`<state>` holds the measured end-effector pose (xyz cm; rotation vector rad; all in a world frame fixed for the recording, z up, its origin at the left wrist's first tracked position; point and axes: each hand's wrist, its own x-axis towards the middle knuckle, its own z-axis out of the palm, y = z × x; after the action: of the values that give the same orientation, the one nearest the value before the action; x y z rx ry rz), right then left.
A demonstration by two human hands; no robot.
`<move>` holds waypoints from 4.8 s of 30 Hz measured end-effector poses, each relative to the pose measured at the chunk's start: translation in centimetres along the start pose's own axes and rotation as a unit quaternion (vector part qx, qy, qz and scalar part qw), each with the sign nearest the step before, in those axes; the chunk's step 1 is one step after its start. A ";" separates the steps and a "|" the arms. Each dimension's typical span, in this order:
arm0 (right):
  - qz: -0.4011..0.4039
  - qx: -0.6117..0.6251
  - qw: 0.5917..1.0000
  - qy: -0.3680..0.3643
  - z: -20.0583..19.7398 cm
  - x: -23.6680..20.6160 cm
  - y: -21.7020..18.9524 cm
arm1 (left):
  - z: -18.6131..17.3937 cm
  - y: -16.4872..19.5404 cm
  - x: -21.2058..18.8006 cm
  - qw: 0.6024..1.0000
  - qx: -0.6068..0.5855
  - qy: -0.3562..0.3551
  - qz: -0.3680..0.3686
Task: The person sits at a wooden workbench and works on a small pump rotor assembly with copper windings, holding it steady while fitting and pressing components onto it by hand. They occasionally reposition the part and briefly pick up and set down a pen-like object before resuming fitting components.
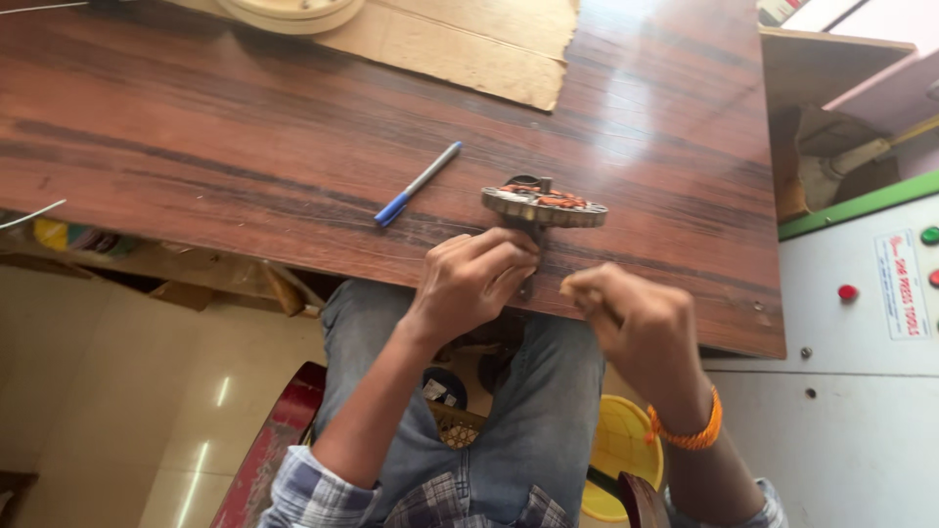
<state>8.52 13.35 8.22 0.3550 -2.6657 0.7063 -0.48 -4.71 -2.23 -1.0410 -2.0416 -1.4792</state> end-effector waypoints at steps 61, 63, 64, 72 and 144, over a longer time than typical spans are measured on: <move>0.020 -0.047 0.999 0.013 5.5 1.0 4.2 | -0.8 -3.1 5.5 0.971 -0.197 -0.104 -0.082; 0.004 -0.022 1.000 0.019 5.3 1.1 4.4 | -0.8 -3.1 5.7 0.979 -0.170 -0.094 -0.060; 0.023 0.003 1.000 0.009 5.2 1.0 4.3 | -0.8 -3.1 5.7 0.982 -0.156 -0.091 -0.050; -0.038 -0.043 0.998 -0.037 7.1 0.9 2.9 | -0.3 -3.4 5.4 0.986 -0.129 -0.070 -0.074; 0.096 0.304 0.946 -0.053 -0.9 3.6 3.8 | -0.4 -2.2 5.6 0.991 -0.087 -0.097 -0.035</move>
<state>4.24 16.48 8.80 0.2906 -2.5394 1.6187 -5.74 -3.55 0.47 -1.2363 -2.1313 -1.6742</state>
